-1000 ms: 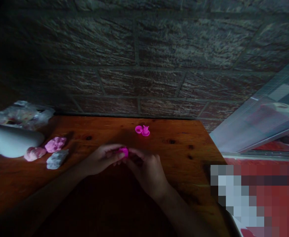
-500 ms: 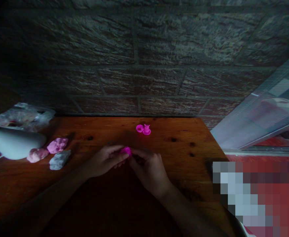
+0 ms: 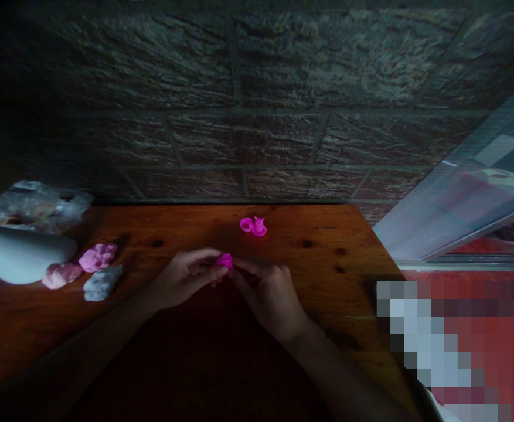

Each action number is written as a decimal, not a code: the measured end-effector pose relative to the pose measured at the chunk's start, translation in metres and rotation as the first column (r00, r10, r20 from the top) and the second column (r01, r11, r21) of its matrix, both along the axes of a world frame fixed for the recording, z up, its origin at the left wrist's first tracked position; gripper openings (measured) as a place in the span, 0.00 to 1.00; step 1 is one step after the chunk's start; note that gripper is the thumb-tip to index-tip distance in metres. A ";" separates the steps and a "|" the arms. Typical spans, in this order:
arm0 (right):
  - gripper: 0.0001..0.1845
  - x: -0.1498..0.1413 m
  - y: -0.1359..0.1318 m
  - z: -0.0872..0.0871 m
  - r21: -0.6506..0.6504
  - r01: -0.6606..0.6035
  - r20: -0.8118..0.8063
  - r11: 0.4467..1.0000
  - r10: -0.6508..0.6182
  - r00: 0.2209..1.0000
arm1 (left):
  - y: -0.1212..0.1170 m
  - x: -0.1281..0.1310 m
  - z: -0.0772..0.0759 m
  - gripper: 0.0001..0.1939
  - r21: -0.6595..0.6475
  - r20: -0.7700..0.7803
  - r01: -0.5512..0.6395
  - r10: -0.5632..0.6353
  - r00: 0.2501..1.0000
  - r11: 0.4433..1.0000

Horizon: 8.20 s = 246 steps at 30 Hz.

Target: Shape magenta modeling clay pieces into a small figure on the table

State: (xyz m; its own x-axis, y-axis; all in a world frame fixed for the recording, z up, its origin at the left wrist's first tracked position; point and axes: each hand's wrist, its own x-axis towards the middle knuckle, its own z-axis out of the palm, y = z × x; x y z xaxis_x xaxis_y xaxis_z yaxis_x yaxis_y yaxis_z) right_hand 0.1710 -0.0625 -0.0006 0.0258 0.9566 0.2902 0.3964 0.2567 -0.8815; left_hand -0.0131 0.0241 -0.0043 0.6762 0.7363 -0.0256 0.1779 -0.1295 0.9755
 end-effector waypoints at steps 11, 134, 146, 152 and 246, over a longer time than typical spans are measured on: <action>0.10 -0.002 0.003 -0.001 -0.014 0.098 -0.048 0.995 -0.098 0.994 | -0.005 0.000 0.008 0.12 0.051 -0.037 0.059 -0.058 0.998 0.997; 0.23 -0.004 -0.001 0.008 -0.351 -0.430 -0.858 0.832 -0.102 0.503 | -0.014 0.004 0.004 0.07 -0.008 0.310 -0.074 0.073 0.948 0.997; 0.21 -0.007 0.000 0.009 -0.360 -0.385 -0.837 0.850 -0.112 0.535 | -0.015 0.003 0.005 0.17 -0.122 0.237 -0.033 0.061 0.970 0.992; 0.17 -0.007 0.000 0.010 -0.380 -0.332 -0.826 0.863 -0.155 0.543 | -0.015 0.004 0.003 0.18 -0.093 0.206 -0.006 0.025 0.978 0.996; 0.17 0.002 0.004 0.007 -0.278 -0.142 -0.416 0.950 0.014 0.909 | -0.017 -0.001 0.001 0.10 0.273 0.135 -0.216 0.185 0.973 0.938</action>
State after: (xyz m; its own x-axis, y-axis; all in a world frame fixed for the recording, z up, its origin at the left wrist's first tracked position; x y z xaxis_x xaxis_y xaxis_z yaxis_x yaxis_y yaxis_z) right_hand 0.1734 -0.0584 0.0064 0.0016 0.9997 -0.0253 -0.0211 -0.0253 -0.9995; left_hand -0.0145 0.0072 -0.0033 0.5013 0.8228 0.2679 0.1266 -0.3760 0.9179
